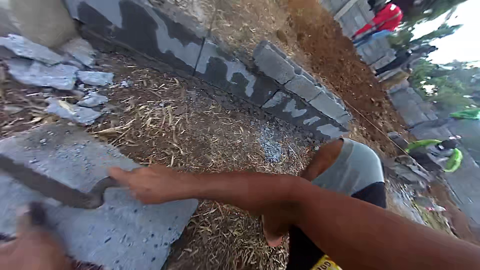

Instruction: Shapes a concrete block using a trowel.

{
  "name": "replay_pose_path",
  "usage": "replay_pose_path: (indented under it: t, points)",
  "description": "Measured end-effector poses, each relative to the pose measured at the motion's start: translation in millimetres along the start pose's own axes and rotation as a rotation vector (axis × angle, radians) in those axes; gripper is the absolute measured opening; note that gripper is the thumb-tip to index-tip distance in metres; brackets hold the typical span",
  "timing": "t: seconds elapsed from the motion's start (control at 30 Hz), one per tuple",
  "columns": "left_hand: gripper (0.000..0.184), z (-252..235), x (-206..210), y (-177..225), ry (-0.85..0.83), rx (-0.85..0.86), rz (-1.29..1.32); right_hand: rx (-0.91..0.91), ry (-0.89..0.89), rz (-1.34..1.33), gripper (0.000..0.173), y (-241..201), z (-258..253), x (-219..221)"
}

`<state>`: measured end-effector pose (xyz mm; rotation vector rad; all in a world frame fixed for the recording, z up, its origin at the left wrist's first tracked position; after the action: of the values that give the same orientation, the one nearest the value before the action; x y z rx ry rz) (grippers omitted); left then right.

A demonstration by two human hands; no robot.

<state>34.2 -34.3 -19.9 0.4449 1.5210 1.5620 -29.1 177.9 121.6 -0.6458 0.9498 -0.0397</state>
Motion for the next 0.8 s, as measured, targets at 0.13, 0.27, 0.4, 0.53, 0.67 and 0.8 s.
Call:
replay_pose_path:
  t: [0.13, 0.27, 0.4, 0.53, 0.67, 0.8]
  points:
    - [0.075, 34, -1, 49, 0.129, -0.222, 0.034, 0.087, 0.064, 0.023, 0.059, 23, -2, 6]
    - [0.074, 19, -8, 29, 0.147, -0.215, 0.046, 0.051, 0.117, 0.201, 0.058, 13, -75, -1]
    - [0.080, 13, -6, 18, 0.114, -0.202, 0.037, -0.020, 0.139, 0.281, 0.050, -26, -149, -25]
    - [0.084, 11, -7, 15, 0.117, -0.216, 0.026, -0.036, 0.123, 0.332, 0.052, -50, -177, -27]
    - [0.086, 13, -6, 15, 0.086, -0.234, 0.014, -0.024, 0.126, 0.273, 0.057, -16, -108, -2]
    - [0.088, 10, -5, 13, 0.096, -0.254, -0.002, -0.005, 0.089, 0.315, 0.047, 1, -66, 1]
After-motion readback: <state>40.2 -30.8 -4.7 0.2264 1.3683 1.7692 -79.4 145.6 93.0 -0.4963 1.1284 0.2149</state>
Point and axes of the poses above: each hand's wrist, its own z-axis away from the middle knuckle, its own x-axis out of the palm, y = z × x, the point moved 3 cm from there along -z, towards the middle knuckle, and after that the axes turned 8 degrees about y, right-handed, at the moved point
